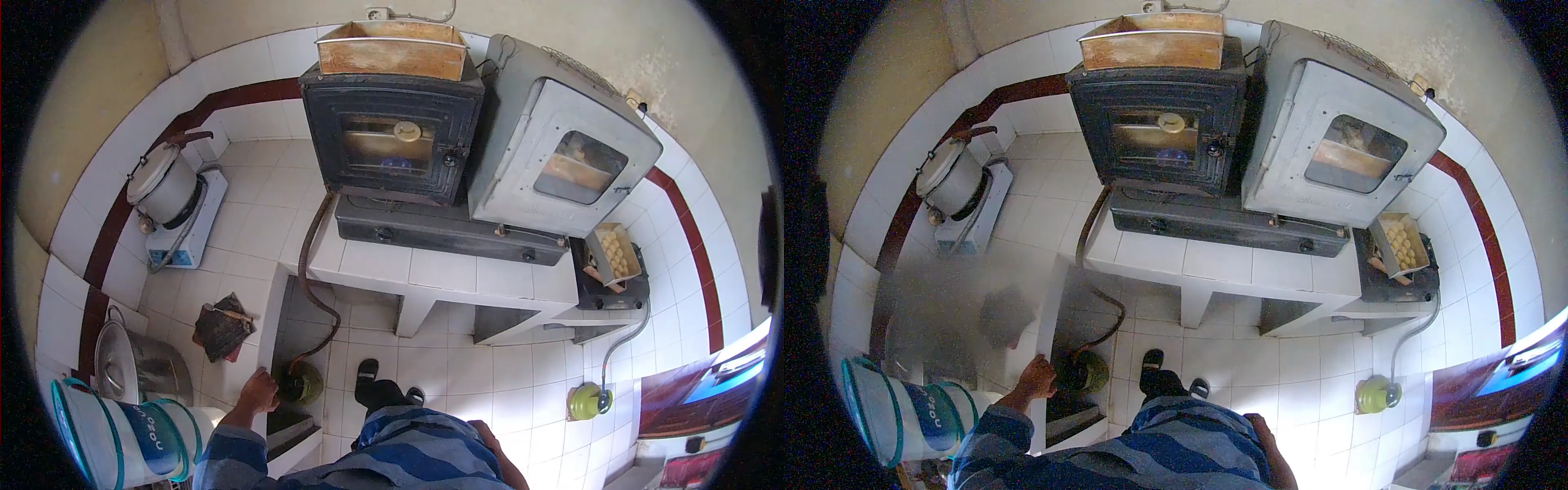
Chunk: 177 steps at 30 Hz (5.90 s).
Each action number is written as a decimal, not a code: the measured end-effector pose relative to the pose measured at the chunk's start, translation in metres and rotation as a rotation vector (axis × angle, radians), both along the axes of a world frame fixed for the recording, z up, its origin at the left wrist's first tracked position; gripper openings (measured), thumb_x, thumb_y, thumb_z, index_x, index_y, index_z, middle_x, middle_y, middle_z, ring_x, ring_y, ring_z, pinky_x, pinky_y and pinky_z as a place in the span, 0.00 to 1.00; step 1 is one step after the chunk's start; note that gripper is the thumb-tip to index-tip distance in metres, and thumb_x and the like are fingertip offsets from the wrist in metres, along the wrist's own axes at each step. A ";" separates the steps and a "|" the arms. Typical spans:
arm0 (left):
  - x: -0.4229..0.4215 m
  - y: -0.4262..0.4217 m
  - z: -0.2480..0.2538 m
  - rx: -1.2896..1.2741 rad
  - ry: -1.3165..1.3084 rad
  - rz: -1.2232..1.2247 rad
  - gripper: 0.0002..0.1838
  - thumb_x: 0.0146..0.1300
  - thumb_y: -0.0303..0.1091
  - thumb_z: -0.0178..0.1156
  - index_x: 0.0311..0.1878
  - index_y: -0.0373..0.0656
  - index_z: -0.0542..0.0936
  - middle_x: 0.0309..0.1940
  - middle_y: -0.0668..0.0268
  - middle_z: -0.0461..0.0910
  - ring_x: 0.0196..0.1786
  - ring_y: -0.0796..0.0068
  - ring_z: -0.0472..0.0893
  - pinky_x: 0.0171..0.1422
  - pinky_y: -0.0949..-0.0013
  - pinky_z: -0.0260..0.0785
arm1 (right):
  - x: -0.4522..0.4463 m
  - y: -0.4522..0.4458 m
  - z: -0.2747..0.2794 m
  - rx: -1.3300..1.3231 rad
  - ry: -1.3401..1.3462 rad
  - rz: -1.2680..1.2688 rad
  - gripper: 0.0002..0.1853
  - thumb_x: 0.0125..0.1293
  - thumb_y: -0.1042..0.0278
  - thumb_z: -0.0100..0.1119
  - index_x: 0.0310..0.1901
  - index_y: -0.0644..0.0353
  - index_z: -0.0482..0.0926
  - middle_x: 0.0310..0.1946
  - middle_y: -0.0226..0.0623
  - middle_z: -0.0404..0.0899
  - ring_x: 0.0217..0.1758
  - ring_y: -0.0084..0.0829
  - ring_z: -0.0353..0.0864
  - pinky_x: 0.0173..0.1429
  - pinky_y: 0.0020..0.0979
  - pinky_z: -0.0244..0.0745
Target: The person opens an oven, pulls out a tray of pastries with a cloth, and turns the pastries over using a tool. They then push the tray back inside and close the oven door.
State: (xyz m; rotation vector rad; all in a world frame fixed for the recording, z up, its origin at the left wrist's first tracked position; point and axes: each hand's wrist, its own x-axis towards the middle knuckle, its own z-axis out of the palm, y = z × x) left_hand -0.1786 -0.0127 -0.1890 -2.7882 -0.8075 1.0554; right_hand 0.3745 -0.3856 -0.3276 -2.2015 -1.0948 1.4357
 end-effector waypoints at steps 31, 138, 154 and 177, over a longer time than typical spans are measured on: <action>-0.004 0.000 -0.007 0.010 0.034 -0.026 0.25 0.57 0.60 0.60 0.41 0.48 0.87 0.43 0.62 0.84 0.57 0.61 0.80 0.78 0.54 0.53 | 0.003 -0.001 -0.027 0.028 -0.049 -0.074 0.11 0.67 0.65 0.60 0.42 0.61 0.87 0.38 0.45 0.88 0.41 0.34 0.86 0.48 0.38 0.79; -0.003 -0.002 -0.002 0.038 -0.110 0.015 0.19 0.51 0.52 0.63 0.34 0.45 0.85 0.38 0.61 0.83 0.52 0.63 0.81 0.77 0.56 0.54 | 0.010 -0.006 -0.046 0.065 -0.120 0.029 0.12 0.67 0.62 0.60 0.45 0.59 0.87 0.41 0.45 0.88 0.45 0.38 0.87 0.50 0.37 0.80; -0.006 -0.002 -0.005 0.052 -0.089 -0.029 0.21 0.56 0.54 0.59 0.36 0.45 0.86 0.39 0.59 0.85 0.52 0.61 0.81 0.76 0.56 0.56 | 0.006 -0.002 -0.029 0.097 -0.138 0.008 0.11 0.68 0.64 0.59 0.44 0.60 0.86 0.42 0.49 0.87 0.48 0.45 0.87 0.53 0.39 0.80; 0.000 0.000 -0.003 -0.030 0.066 0.038 0.24 0.59 0.58 0.58 0.44 0.47 0.85 0.45 0.61 0.83 0.60 0.63 0.77 0.82 0.52 0.47 | 0.012 -0.010 -0.062 0.116 -0.103 -0.008 0.11 0.63 0.65 0.64 0.44 0.59 0.87 0.44 0.51 0.86 0.51 0.50 0.85 0.56 0.42 0.79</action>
